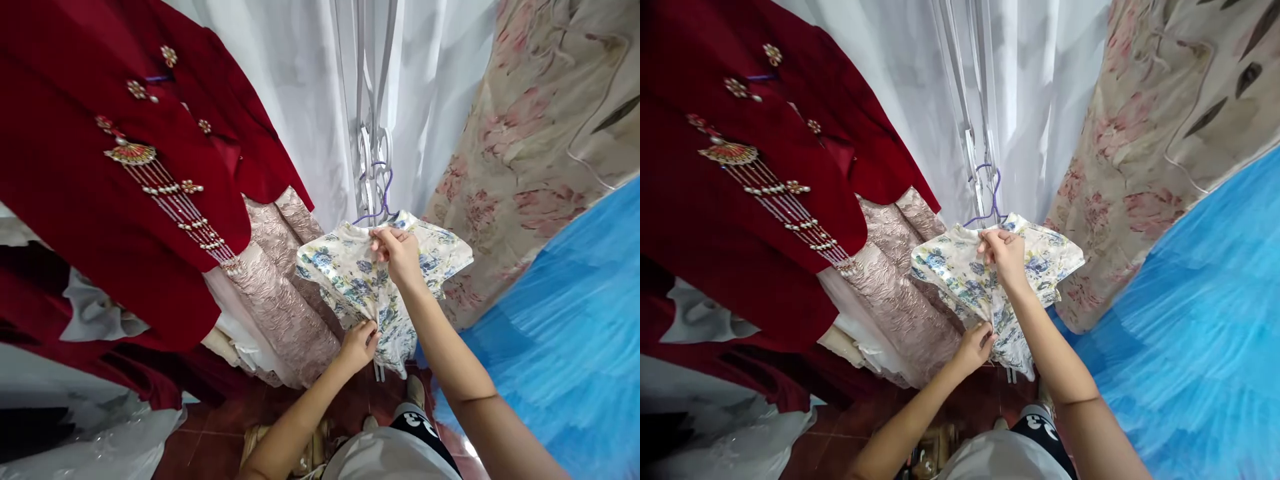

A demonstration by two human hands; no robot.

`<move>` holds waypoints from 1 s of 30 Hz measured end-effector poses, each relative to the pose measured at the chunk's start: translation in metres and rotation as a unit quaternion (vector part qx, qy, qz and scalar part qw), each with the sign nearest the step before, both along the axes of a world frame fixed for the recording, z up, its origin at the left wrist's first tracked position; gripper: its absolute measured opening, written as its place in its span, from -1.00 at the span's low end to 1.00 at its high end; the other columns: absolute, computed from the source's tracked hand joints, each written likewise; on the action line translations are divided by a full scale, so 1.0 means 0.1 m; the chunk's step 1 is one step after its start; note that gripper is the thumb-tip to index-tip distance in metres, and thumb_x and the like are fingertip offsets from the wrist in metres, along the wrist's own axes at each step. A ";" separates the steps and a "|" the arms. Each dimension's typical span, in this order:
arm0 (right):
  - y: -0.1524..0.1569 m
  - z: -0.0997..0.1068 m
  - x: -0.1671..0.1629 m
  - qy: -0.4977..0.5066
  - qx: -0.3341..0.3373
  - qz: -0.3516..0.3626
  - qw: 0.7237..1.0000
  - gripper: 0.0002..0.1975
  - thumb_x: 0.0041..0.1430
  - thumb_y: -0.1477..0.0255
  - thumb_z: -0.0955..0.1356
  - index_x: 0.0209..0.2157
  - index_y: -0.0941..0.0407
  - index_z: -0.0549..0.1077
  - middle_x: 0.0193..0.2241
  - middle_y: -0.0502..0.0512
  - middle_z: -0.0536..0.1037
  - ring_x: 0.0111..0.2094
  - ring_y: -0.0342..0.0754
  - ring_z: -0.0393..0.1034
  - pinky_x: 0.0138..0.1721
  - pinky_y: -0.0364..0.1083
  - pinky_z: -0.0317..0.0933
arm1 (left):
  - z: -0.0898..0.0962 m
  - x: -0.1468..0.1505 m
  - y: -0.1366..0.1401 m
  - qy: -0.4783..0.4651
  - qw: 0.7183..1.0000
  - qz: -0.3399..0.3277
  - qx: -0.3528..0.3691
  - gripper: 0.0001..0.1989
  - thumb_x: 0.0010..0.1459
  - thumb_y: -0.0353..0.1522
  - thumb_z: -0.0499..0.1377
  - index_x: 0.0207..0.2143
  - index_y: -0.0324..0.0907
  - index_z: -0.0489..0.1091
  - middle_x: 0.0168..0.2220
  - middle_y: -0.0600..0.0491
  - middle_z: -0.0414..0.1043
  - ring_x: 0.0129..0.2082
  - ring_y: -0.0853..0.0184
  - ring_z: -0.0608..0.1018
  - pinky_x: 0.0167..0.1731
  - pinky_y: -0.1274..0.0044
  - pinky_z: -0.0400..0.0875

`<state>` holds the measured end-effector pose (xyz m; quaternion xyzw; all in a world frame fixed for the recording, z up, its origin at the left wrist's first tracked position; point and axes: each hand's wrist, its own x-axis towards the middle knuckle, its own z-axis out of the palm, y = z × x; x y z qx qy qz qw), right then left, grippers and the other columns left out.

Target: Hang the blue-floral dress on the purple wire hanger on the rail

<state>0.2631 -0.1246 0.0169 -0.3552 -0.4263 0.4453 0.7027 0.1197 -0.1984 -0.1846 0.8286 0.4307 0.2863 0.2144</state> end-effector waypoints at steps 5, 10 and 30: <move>-0.08 -0.03 0.09 -0.070 -0.002 0.032 0.997 -0.79 0.03 0.27 0.42 -0.49 0.14 0.50 -0.71 -0.05 0.48 -0.77 -0.21 0.18 -0.71 -0.19 0.05 | 0.64 -0.15 0.21 0.048 0.994 -0.096 0.012 -0.92 0.26 -0.40 0.19 -0.26 -0.12 0.49 -0.28 0.03 0.54 -0.28 0.28 0.58 -0.24 0.50 0.46; -0.20 -0.04 0.16 -0.103 0.018 0.035 0.994 -0.75 0.10 0.23 0.41 -0.50 0.11 0.47 -0.72 -0.08 0.46 -0.75 -0.22 0.18 -0.66 -0.19 0.10 | 1.69 -0.08 0.58 -0.115 0.966 0.007 0.234 -0.68 0.37 -0.36 0.10 0.14 -0.12 0.36 0.11 -0.10 0.42 -0.25 0.37 0.55 -0.24 0.51 0.49; -0.37 -1.11 0.11 -0.192 -0.091 0.106 0.971 -0.86 0.02 0.39 0.37 -0.56 0.09 0.39 -0.72 -0.10 0.37 -0.69 -0.18 0.19 -0.60 -0.17 0.02 | 2.14 -1.21 1.36 -0.134 0.900 0.229 0.345 -0.73 0.34 -0.22 0.09 -0.25 -0.21 0.47 -0.31 0.02 0.49 -0.27 0.32 0.51 -0.22 0.52 0.40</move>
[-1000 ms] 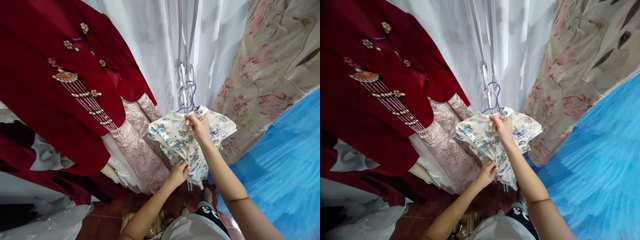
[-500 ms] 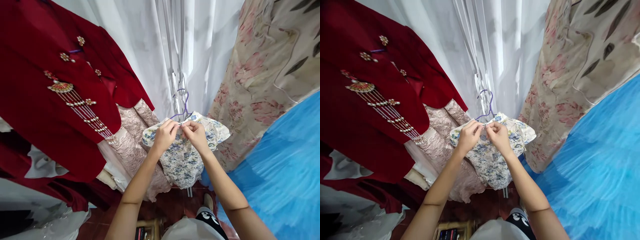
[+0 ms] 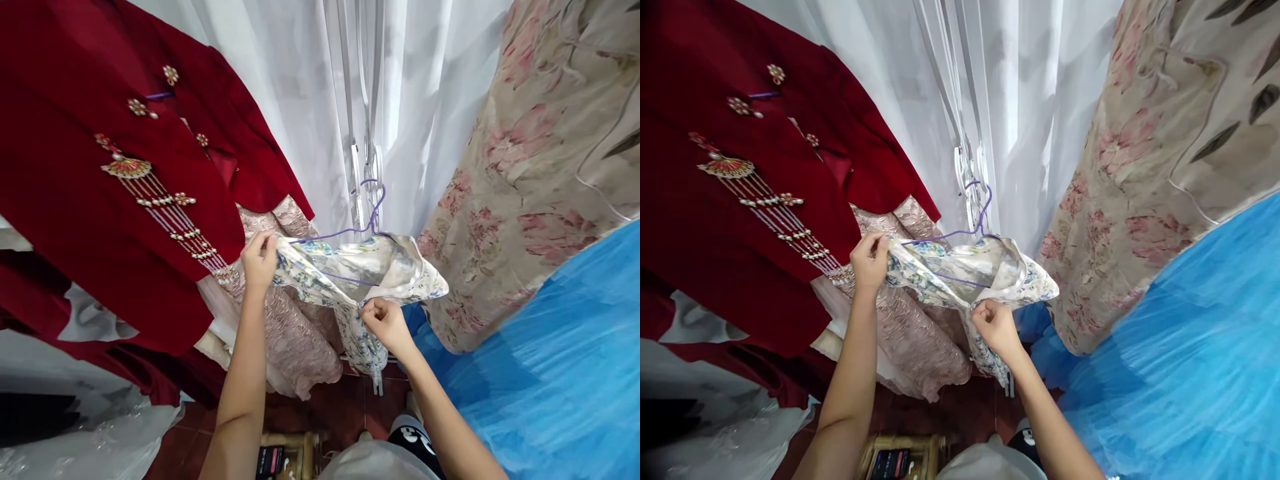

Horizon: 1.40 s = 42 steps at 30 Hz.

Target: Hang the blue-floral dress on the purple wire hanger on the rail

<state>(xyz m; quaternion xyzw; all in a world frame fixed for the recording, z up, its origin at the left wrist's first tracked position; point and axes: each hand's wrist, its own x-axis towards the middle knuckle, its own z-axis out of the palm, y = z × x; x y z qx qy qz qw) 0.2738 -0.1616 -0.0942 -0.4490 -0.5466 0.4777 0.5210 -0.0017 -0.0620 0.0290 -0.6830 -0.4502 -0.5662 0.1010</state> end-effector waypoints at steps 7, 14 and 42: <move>-0.12 -0.35 -0.13 -0.068 -0.027 0.036 0.997 -0.89 -0.01 0.47 0.34 -0.58 0.09 0.37 -0.69 -0.09 0.41 -0.63 -0.14 0.29 -0.55 -0.18 0.09 | -1.13 -0.35 -0.26 -0.192 0.974 0.065 -0.102 -0.58 0.24 -0.02 0.08 -0.26 -0.21 0.42 -0.32 -0.02 0.49 -0.27 0.28 0.53 -0.22 0.49 0.46; -0.27 -0.59 0.06 -0.189 -0.018 0.059 0.980 -0.79 0.06 0.31 0.45 -0.28 0.14 0.57 -0.33 0.12 0.66 -0.31 0.06 0.52 -0.26 -0.06 0.32 | -1.33 0.51 -0.97 -0.123 0.961 -0.137 -0.205 -0.73 0.33 -0.22 0.08 -0.23 -0.16 0.52 -0.31 0.00 0.59 -0.30 0.30 0.60 -0.26 0.54 0.48; -0.39 -0.18 1.44 0.051 0.117 -0.269 0.955 -0.71 0.15 0.25 0.43 -0.15 0.11 0.57 -0.26 0.12 0.57 -0.46 -0.12 0.31 -0.47 -0.16 0.16 | -0.94 0.61 -1.51 0.098 0.937 -0.307 -0.138 -0.70 0.35 -0.28 0.14 -0.47 -0.16 0.44 -0.60 0.10 0.41 -0.56 0.38 0.41 -0.42 0.49 0.31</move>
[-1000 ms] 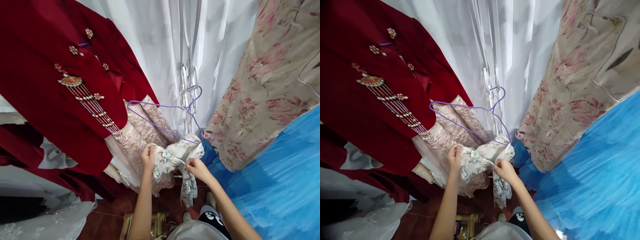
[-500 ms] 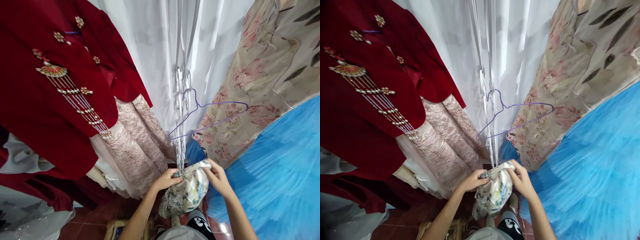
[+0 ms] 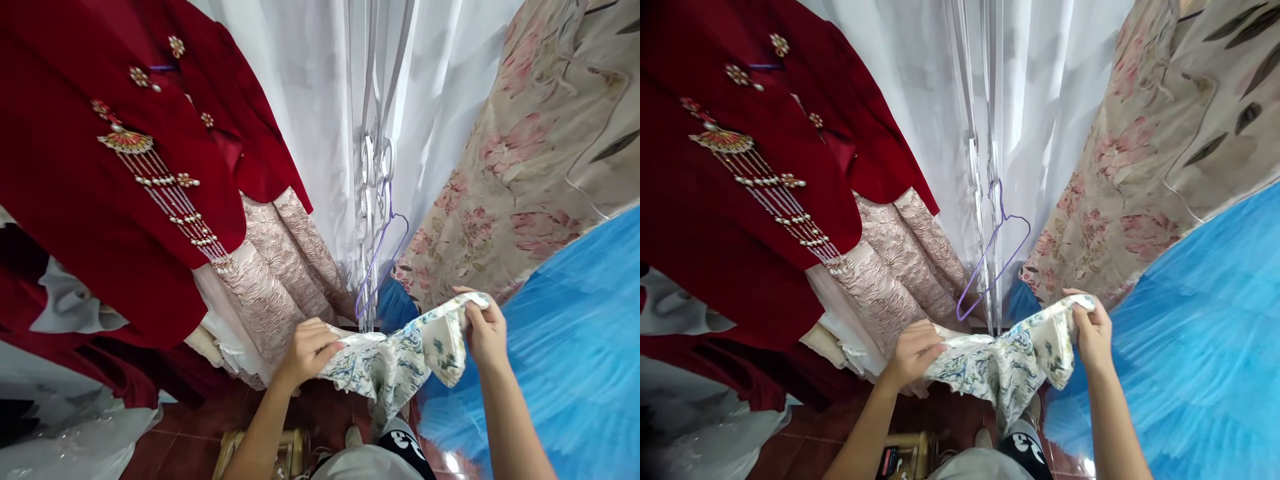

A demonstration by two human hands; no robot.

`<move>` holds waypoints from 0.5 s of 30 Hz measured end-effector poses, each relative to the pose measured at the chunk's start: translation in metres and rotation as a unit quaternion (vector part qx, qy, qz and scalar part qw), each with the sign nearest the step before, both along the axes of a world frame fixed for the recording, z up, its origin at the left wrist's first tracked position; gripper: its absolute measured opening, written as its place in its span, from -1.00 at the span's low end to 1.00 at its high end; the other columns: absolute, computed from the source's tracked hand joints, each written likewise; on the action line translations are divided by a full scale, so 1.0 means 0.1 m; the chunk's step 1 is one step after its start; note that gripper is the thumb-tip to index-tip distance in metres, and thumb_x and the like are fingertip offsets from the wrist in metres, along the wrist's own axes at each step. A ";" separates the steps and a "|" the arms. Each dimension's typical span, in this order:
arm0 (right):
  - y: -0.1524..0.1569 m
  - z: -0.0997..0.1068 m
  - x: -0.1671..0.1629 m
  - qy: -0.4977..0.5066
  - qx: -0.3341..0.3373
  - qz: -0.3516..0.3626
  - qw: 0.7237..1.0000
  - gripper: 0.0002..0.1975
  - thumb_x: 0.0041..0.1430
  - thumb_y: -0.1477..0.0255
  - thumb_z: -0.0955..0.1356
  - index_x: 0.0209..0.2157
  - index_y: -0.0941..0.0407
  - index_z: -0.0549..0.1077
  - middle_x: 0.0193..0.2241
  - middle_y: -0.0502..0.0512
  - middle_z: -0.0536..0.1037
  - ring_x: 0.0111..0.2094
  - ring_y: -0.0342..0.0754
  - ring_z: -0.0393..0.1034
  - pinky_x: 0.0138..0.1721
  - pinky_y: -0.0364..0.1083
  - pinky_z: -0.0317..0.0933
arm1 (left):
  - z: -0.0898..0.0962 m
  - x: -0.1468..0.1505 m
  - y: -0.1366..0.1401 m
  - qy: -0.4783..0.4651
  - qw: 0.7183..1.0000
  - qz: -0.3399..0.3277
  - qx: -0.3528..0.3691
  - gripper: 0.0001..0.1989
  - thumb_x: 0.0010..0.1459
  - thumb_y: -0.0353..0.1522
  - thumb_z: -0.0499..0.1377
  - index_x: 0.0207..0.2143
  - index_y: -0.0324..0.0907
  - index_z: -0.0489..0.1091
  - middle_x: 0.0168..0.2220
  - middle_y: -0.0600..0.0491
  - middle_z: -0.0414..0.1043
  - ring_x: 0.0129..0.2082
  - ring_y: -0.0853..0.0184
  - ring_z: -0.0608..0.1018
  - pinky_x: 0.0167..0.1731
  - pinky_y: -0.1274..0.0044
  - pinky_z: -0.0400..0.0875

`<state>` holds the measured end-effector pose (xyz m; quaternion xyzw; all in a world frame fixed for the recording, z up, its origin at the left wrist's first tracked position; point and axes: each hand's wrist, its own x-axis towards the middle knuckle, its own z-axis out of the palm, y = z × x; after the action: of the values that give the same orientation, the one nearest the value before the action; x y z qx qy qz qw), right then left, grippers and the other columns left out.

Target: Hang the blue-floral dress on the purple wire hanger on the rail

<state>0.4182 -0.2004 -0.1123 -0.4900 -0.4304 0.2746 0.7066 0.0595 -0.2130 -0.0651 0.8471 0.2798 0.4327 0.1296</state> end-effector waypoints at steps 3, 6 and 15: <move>0.38 0.15 -0.28 -0.041 -0.004 0.092 0.995 -0.62 0.19 0.22 0.40 -0.01 0.09 0.56 -0.25 0.10 0.59 -0.46 -0.11 0.31 -0.44 -0.15 0.18 | 0.30 0.04 -0.02 0.025 0.994 -0.017 0.104 -0.75 0.36 -0.33 0.14 -0.42 -0.16 0.41 -0.61 0.13 0.38 -0.60 0.41 0.36 -0.48 0.49 0.23; 0.79 0.21 -0.47 -0.090 0.033 0.140 0.986 -0.64 0.21 0.20 0.38 -0.04 0.08 0.56 -0.17 0.12 0.60 -0.34 -0.04 0.38 -0.33 -0.11 0.24 | 0.50 0.02 0.14 0.027 0.985 0.000 0.168 -0.79 0.36 -0.35 0.14 -0.38 -0.18 0.42 -0.60 0.14 0.39 -0.63 0.43 0.33 -0.52 0.50 0.18; 1.13 -0.03 -0.62 -0.101 0.056 0.181 0.977 -0.76 0.18 0.24 0.41 -0.44 0.09 0.41 -0.55 -0.08 0.34 -0.50 -0.12 0.18 -0.44 -0.14 0.08 | 1.10 0.10 1.23 0.101 0.995 0.017 0.011 -0.69 0.37 -0.22 0.11 -0.38 -0.18 0.47 -0.48 0.12 0.48 -0.47 0.42 0.48 -0.40 0.57 0.30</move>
<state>0.3557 -0.0878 -0.1155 -0.3891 -0.5959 0.3227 0.6240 0.0693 -0.0900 0.0453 0.8832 0.3009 0.3497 0.0843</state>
